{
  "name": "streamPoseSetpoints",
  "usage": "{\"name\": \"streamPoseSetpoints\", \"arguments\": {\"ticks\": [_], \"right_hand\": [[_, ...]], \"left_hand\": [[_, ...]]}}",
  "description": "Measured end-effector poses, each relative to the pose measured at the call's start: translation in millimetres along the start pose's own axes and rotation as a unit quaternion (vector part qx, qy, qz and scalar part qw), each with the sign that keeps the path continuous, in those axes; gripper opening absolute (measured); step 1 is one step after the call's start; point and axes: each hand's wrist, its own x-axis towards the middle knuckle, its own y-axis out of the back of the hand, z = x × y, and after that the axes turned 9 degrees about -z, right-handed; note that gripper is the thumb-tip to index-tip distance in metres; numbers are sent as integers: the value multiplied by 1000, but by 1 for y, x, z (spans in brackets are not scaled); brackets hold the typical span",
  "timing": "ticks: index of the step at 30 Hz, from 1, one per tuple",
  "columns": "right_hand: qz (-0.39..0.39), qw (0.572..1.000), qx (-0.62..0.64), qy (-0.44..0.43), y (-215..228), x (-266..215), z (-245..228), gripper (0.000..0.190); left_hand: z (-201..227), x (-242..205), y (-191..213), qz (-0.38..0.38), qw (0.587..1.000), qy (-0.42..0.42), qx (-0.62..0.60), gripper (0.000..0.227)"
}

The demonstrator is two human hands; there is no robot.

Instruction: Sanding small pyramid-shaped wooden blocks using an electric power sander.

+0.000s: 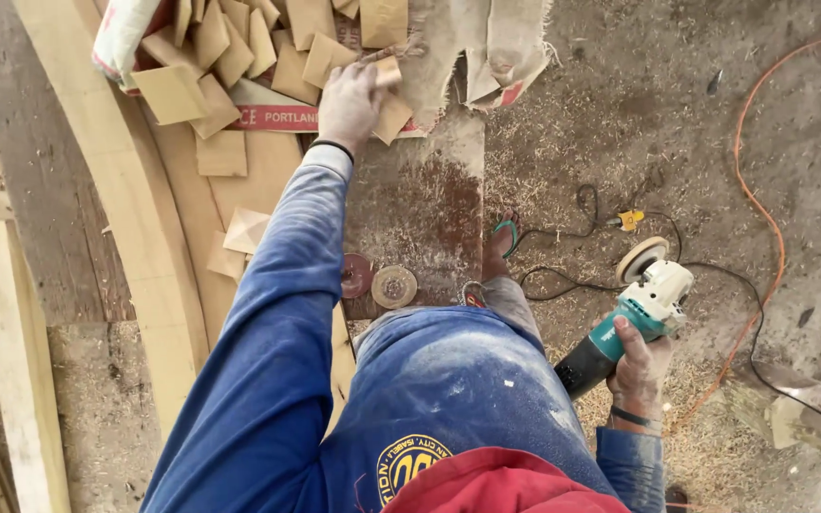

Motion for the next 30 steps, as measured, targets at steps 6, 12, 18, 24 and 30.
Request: {"name": "streamPoseSetpoints", "arguments": {"ticks": [6,12,18,24,30], "right_hand": [[7,1000,17,-9,1,3,-3,56],[-10,1000,19,-14,-8,9,-9,60],[-30,999,-5,-10,-13,15,-6,61],[-27,999,-10,-41,-9,19,1,60],[-33,999,-3,-20,-22,16,-9,60]], "left_hand": [[2,-11,40,-23,814,227,-535,34],[2,-61,65,-70,663,131,-734,31],[8,-86,80,-80,730,141,-663,33],[-47,-67,58,56,699,181,-690,28],[-19,-42,59,100,931,247,-250,41]]}}
